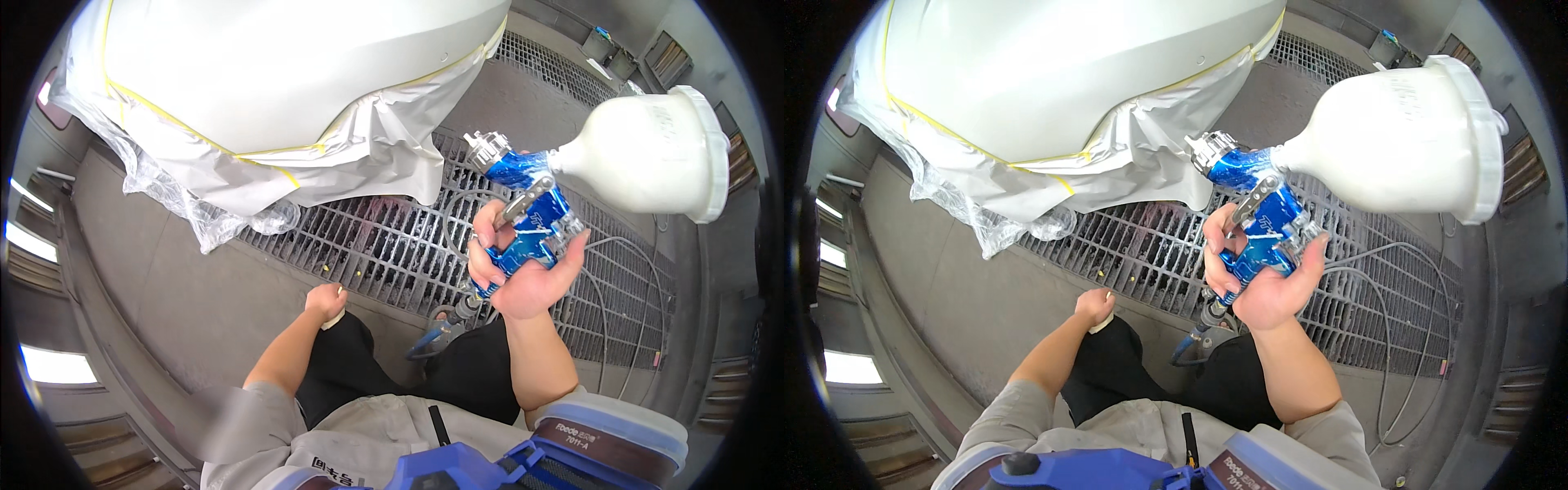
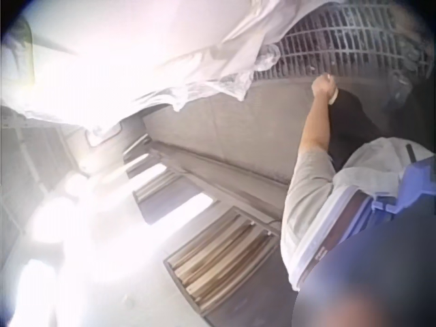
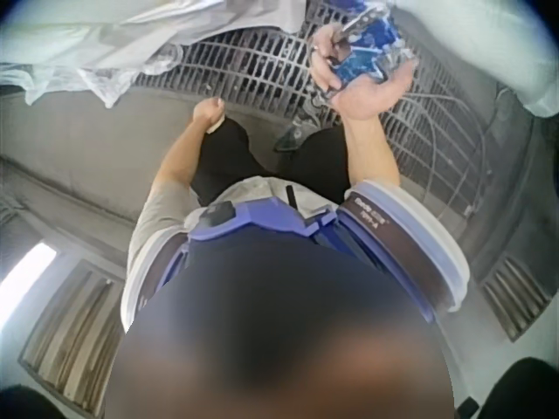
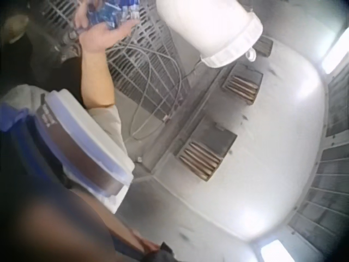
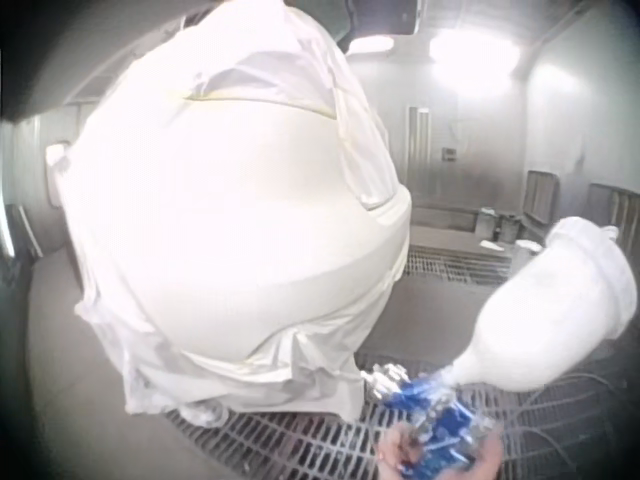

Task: The person uses a spray gun to apply white paint to the rear bumper of a car in a paint booth. They move the spray gun in smooth, overlapping strokes across the surface, occasionally pausing to wipe the nozzle with a cloth.

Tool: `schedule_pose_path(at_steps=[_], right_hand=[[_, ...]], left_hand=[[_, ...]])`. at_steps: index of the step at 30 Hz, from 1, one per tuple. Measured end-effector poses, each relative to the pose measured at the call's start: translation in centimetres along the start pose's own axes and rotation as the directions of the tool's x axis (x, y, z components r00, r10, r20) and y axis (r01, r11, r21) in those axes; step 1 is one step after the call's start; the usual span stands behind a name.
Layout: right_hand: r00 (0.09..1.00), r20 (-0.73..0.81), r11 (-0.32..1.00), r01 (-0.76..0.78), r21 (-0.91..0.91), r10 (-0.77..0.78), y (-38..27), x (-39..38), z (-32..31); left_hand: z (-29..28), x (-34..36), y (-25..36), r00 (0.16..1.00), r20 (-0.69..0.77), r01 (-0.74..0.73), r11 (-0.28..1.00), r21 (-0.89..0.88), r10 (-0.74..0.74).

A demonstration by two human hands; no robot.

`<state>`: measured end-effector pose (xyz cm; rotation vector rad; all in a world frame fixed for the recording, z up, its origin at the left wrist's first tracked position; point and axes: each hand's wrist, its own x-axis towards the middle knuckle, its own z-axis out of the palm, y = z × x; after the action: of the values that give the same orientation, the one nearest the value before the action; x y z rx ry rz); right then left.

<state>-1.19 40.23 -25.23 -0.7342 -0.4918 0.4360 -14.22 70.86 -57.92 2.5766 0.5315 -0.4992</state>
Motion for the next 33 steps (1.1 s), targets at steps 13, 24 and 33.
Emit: schedule_pose_path(at_steps=[13,24,33], right_hand=[[0.996,-0.033,0.993,0.08,-0.087,-0.084,-0.3,-3.1,1.3],[0.997,-0.015,0.996,0.077,-0.045,-0.078,-0.6,-4.3,0.7],[0.996,-0.066,0.994,0.056,-0.092,-0.062,0.3,-4.1,1.0]], left_hand=[[0.9,1.2,0.5,0.989,-0.092,0.093,0.971,-0.219,-0.116],[0.8,0.8,-0.8,0.997,-0.06,0.041,0.997,-0.063,-0.045],[0.5,-0.3,-3.6,0.953,-0.171,0.199,0.941,-0.273,-0.251]])
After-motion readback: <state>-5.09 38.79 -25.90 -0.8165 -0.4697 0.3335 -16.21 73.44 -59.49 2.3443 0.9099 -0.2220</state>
